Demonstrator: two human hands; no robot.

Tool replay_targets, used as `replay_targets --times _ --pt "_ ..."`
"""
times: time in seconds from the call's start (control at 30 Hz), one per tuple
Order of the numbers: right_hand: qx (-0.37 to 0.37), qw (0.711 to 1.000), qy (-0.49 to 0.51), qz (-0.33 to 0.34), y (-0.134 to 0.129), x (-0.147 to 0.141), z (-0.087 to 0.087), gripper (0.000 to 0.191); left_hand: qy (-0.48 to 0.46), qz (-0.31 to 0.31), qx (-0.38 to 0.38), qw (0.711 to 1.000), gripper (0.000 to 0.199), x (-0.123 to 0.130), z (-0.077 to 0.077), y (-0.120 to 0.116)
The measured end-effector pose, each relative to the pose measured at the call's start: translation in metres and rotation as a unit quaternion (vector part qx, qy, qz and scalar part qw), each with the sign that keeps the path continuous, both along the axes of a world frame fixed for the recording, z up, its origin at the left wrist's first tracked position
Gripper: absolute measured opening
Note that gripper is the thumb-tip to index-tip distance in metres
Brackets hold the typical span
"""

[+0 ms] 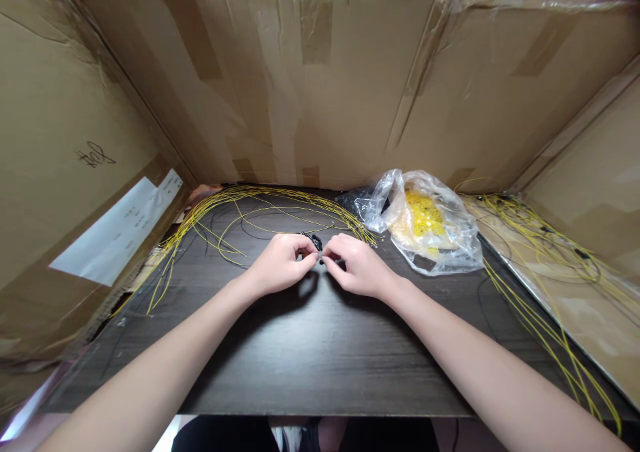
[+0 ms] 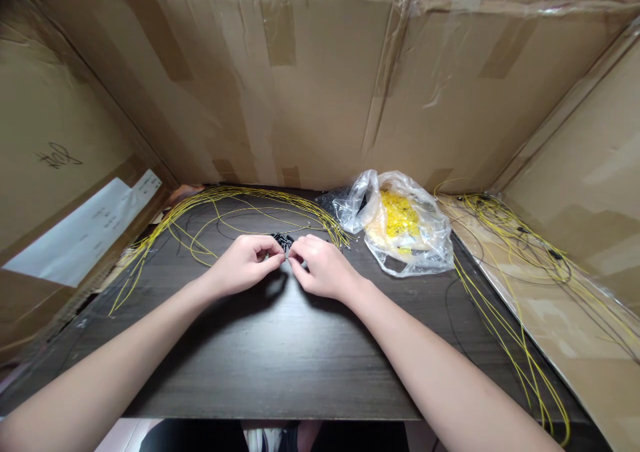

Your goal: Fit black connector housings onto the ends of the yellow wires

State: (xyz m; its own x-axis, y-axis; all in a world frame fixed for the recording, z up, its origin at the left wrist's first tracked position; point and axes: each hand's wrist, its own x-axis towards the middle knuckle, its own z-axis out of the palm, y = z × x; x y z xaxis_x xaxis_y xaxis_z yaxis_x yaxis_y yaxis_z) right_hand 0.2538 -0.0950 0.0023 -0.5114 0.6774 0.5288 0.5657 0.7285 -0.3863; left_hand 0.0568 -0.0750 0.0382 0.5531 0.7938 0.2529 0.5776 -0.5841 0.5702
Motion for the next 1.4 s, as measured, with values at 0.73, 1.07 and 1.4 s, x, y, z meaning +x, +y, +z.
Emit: replay_targets --times 0.73,1.07,1.4 --pt "0.003 1.0 0.026 0.005 0.0016 -0.0011 0.001 0.007 -0.024 0.016 -0.105 0.994 0.019 -0.0022 -0.0008 0.0036" --pt "-0.004 1.0 0.022 0.011 0.001 -0.0012 0.0023 0.007 -0.03 -0.006 -0.129 0.991 0.017 -0.0062 0.0014 0.0075" --pt "-0.031 0.999 0.039 -0.006 0.0031 0.0014 -0.0012 0.004 -0.017 0.003 -0.112 0.994 0.018 -0.0072 -0.0039 0.0097"
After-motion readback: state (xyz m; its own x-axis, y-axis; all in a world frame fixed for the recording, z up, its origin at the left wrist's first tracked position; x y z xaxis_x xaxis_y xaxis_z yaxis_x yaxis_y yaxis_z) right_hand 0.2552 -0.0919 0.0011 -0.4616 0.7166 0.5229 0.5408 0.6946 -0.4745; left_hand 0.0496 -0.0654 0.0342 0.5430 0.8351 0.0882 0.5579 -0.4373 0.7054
